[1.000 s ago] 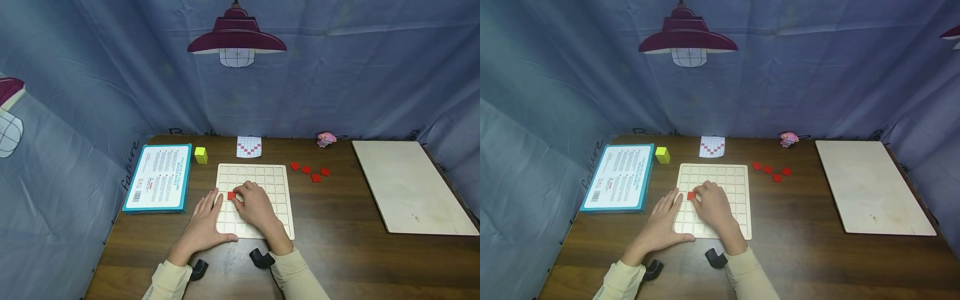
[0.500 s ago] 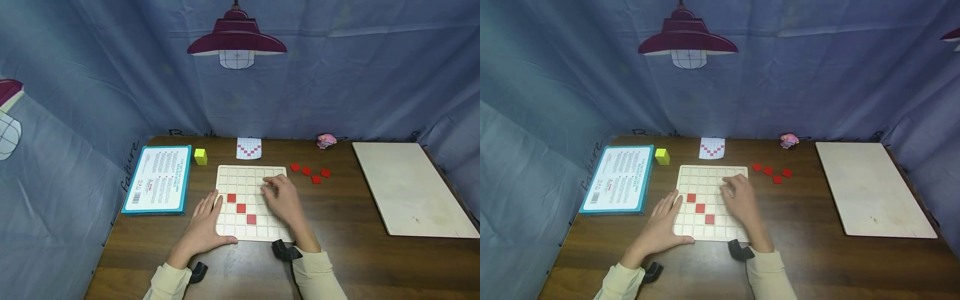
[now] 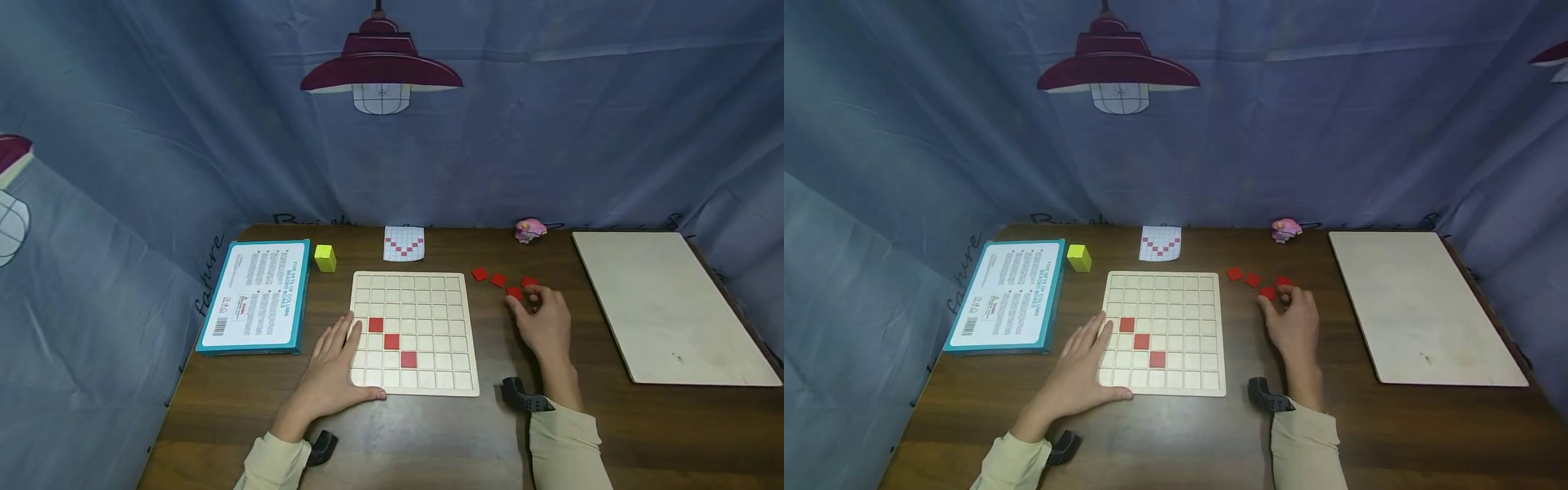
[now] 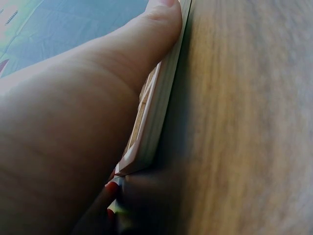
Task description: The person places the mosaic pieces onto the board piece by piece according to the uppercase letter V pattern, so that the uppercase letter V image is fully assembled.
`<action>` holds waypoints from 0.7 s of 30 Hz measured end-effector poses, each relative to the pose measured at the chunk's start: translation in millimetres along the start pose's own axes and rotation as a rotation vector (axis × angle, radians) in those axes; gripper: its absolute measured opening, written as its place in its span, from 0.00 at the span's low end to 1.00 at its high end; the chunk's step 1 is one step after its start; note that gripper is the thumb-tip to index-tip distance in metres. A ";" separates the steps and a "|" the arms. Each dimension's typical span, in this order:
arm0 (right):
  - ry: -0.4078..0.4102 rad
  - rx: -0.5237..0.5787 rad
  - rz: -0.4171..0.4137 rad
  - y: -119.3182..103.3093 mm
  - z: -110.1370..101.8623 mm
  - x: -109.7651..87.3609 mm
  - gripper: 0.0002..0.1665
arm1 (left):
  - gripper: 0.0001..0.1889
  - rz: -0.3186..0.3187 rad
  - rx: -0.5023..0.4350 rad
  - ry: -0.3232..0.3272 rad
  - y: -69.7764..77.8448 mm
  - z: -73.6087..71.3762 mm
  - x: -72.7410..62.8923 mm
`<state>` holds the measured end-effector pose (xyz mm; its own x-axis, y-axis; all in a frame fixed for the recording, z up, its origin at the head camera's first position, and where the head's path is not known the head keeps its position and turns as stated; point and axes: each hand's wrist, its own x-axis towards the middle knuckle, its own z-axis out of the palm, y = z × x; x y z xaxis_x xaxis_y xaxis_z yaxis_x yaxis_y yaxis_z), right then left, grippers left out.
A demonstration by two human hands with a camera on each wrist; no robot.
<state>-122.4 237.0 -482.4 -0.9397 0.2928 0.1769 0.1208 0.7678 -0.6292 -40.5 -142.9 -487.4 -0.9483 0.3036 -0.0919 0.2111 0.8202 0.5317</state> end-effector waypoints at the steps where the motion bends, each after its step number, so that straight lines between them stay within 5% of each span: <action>1: -0.019 -0.012 0.026 1.4 1.1 0.5 0.27 | 0.70 0.000 -0.001 0.001 0.0 -0.1 0.0; 12: -0.107 -0.050 0.040 2.4 -1.4 1.1 0.23 | 0.70 0.000 -0.003 0.002 1.2 -1.0 1.4; 21: -0.096 -0.076 0.006 3.0 -2.8 1.3 0.20 | 0.69 -0.016 -0.017 -0.011 2.4 -2.4 -0.1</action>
<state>-122.4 241.3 -482.0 -0.9648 0.2442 0.0976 0.1469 0.8081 -0.5704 -40.5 -142.1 -484.1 -0.9488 0.2963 -0.1098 0.1920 0.8166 0.5444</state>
